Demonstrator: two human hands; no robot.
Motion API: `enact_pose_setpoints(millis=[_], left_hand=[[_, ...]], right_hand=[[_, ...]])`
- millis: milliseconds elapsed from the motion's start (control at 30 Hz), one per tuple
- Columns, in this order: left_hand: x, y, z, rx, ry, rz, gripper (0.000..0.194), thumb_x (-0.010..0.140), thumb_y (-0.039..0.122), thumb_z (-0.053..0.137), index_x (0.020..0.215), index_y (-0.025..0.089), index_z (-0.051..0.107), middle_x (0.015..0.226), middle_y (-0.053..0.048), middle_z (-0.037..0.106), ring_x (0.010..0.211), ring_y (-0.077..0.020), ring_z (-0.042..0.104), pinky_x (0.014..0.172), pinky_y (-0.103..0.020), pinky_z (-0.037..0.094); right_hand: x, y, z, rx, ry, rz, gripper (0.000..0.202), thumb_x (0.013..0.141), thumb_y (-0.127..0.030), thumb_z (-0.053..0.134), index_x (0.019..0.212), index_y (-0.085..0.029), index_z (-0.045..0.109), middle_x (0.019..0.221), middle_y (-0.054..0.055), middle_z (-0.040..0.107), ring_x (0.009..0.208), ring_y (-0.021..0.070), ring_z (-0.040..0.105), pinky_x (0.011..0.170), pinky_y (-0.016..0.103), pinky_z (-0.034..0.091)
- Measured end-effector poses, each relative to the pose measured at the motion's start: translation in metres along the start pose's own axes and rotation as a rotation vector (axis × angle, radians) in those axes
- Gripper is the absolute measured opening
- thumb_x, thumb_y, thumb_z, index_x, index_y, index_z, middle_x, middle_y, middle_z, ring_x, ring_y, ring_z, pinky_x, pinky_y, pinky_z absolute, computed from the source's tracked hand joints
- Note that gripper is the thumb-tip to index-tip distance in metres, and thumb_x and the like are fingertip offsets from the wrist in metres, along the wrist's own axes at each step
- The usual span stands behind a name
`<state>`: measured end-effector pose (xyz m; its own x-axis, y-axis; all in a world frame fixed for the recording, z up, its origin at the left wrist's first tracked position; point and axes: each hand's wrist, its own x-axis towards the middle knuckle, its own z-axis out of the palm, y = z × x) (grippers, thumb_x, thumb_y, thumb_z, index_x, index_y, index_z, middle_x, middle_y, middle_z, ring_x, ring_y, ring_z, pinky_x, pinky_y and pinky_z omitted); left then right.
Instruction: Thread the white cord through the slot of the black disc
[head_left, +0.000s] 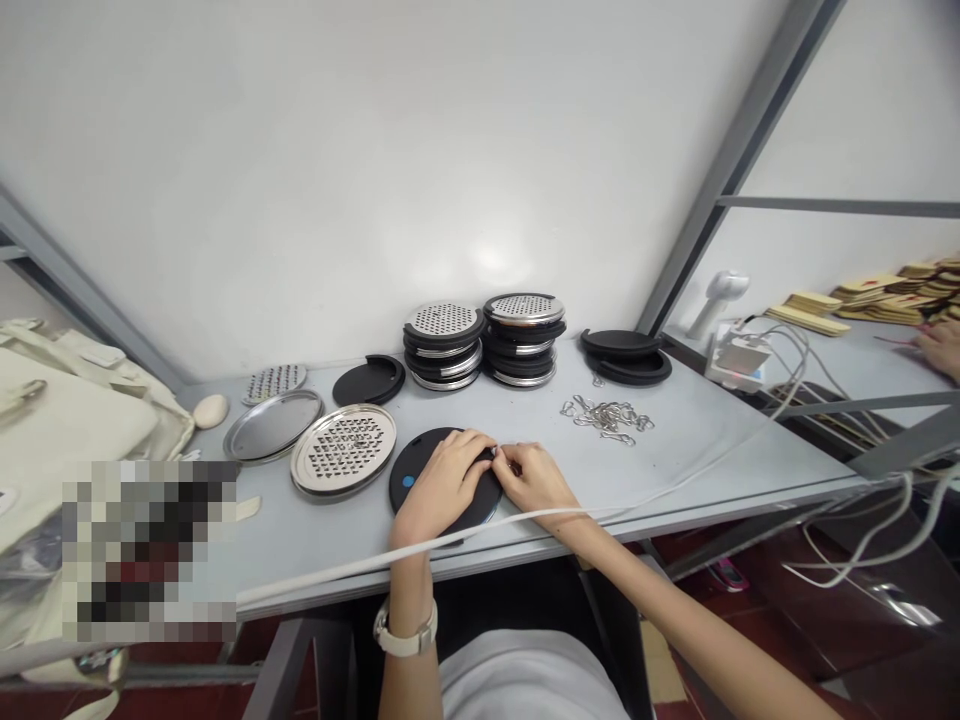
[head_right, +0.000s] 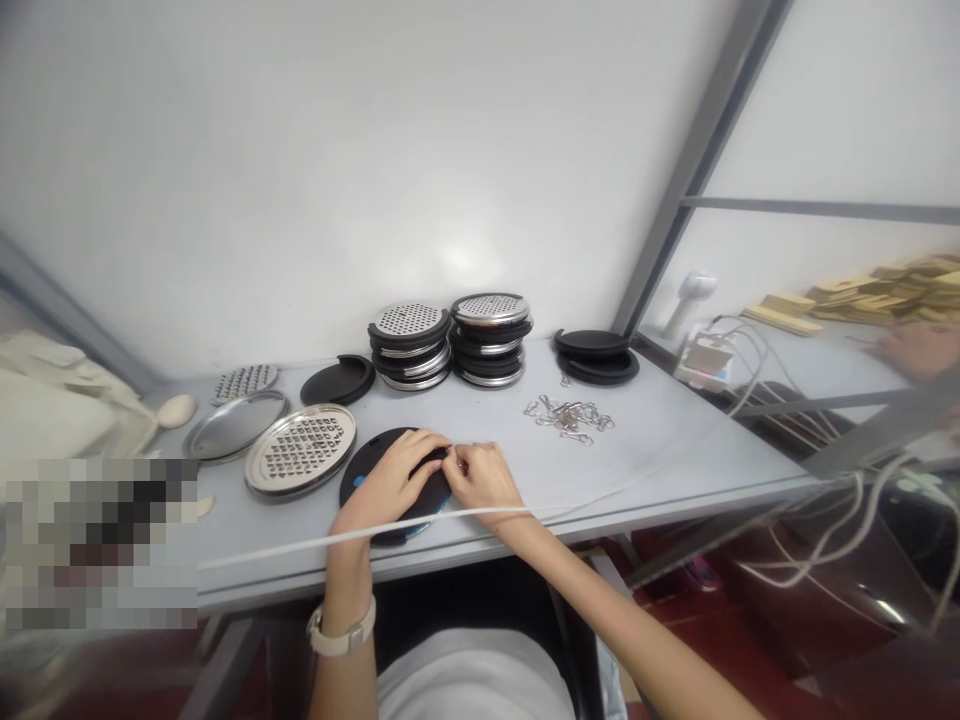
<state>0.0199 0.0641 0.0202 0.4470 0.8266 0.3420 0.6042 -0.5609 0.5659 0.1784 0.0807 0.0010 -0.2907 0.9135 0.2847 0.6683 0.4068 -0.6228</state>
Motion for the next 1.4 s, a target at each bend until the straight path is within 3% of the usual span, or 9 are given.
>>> enact_pose_setpoints(millis=[1200,1400], left_hand=[[0.0001,0.0003,0.0013,-0.081,-0.029,0.029,0.031,0.093,0.011,0.041,0.117,0.024,0.055,0.115,-0.005,0.057,0.106,-0.0208,0.049,0.097,-0.039,0.040],[0.0011,0.0029,0.0010,-0.055,-0.008,0.001,0.029,0.092,0.008,0.039,0.109,0.023,0.056,0.109,-0.004,0.058,0.103,-0.0206,0.050,0.095,-0.038,0.040]], right_hand=[[-0.0032,0.0025,-0.0002,0.125,0.012,0.035,0.031,0.081,-0.024,0.041,0.052,-0.019,0.031,0.050,-0.005,0.030,0.050,0.0081,0.030,0.050,0.022,0.024],[-0.0041,0.0024,-0.0003,0.166,-0.011,0.062,0.031,0.081,-0.026,0.042,0.053,-0.019,0.029,0.052,-0.005,0.028,0.052,0.0082,0.028,0.050,0.022,0.023]])
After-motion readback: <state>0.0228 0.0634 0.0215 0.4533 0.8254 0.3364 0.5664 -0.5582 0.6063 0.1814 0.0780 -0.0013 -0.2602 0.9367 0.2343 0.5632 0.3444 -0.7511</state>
